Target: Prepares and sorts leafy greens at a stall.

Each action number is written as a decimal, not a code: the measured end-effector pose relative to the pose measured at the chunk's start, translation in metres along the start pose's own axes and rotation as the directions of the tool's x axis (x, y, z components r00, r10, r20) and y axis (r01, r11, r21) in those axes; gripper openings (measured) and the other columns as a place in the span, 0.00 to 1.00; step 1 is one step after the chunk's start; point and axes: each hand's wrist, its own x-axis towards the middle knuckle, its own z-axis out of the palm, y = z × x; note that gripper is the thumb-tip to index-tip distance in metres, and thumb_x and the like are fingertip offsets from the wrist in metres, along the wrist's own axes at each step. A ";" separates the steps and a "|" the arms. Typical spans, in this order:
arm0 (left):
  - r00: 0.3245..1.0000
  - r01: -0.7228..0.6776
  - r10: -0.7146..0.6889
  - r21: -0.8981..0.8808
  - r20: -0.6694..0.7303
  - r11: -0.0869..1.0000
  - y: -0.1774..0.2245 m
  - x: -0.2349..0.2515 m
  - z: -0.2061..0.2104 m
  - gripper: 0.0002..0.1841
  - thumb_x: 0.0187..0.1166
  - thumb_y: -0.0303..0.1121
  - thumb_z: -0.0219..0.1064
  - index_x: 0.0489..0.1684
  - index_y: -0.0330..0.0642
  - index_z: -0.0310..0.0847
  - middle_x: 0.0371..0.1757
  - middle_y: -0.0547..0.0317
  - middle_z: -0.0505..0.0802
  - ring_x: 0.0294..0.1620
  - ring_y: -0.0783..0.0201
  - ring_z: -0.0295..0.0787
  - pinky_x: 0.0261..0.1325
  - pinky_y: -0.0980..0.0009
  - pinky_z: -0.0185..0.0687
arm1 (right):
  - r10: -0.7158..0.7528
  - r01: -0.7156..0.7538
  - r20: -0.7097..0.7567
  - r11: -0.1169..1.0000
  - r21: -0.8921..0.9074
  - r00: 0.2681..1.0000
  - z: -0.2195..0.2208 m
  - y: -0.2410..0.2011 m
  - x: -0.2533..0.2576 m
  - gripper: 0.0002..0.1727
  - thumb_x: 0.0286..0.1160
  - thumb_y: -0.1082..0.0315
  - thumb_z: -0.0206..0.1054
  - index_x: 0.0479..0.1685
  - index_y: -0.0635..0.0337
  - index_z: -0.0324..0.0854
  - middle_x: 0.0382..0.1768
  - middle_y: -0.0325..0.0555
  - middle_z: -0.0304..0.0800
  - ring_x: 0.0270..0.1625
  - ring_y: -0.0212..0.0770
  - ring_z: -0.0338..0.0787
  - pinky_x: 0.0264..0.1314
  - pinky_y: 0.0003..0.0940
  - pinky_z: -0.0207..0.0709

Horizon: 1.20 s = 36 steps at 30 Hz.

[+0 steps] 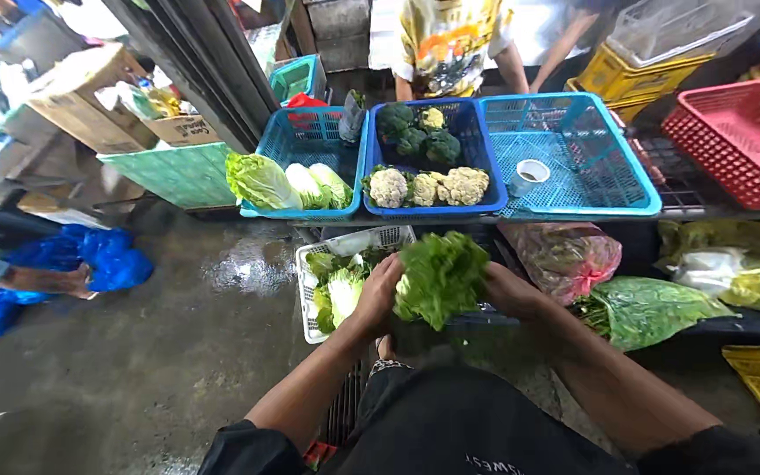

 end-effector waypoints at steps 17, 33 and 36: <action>0.867 0.014 -0.315 0.612 0.387 0.791 -0.171 0.206 -0.148 0.31 0.66 0.32 0.78 0.73 0.42 0.80 0.67 0.38 0.87 0.69 0.34 0.83 0.65 0.31 0.78 | -0.327 0.408 -0.645 0.913 -0.026 0.690 0.072 0.018 0.078 0.43 0.48 0.70 0.89 0.71 0.67 0.71 0.57 0.35 0.92 0.61 0.27 0.90 0.70 0.28 0.86; 0.548 -0.419 -0.567 0.788 0.615 0.450 -0.254 0.255 -0.109 0.41 0.60 0.42 0.85 0.80 0.41 0.77 0.79 0.43 0.81 0.83 0.36 0.70 0.79 0.28 0.61 | -0.349 0.516 -0.705 0.856 0.027 0.617 0.077 -0.024 0.108 0.32 0.58 0.72 0.83 0.65 0.62 0.75 0.52 0.35 0.93 0.59 0.30 0.92 0.67 0.31 0.87; 0.558 -0.474 -0.538 0.775 0.632 0.418 -0.253 0.268 -0.111 0.30 0.57 0.40 0.85 0.64 0.45 0.88 0.74 0.48 0.85 0.80 0.39 0.73 0.75 0.28 0.66 | -0.373 0.533 -0.694 0.846 0.019 0.616 0.070 -0.032 0.114 0.31 0.60 0.72 0.82 0.66 0.62 0.75 0.53 0.37 0.93 0.59 0.32 0.92 0.68 0.33 0.87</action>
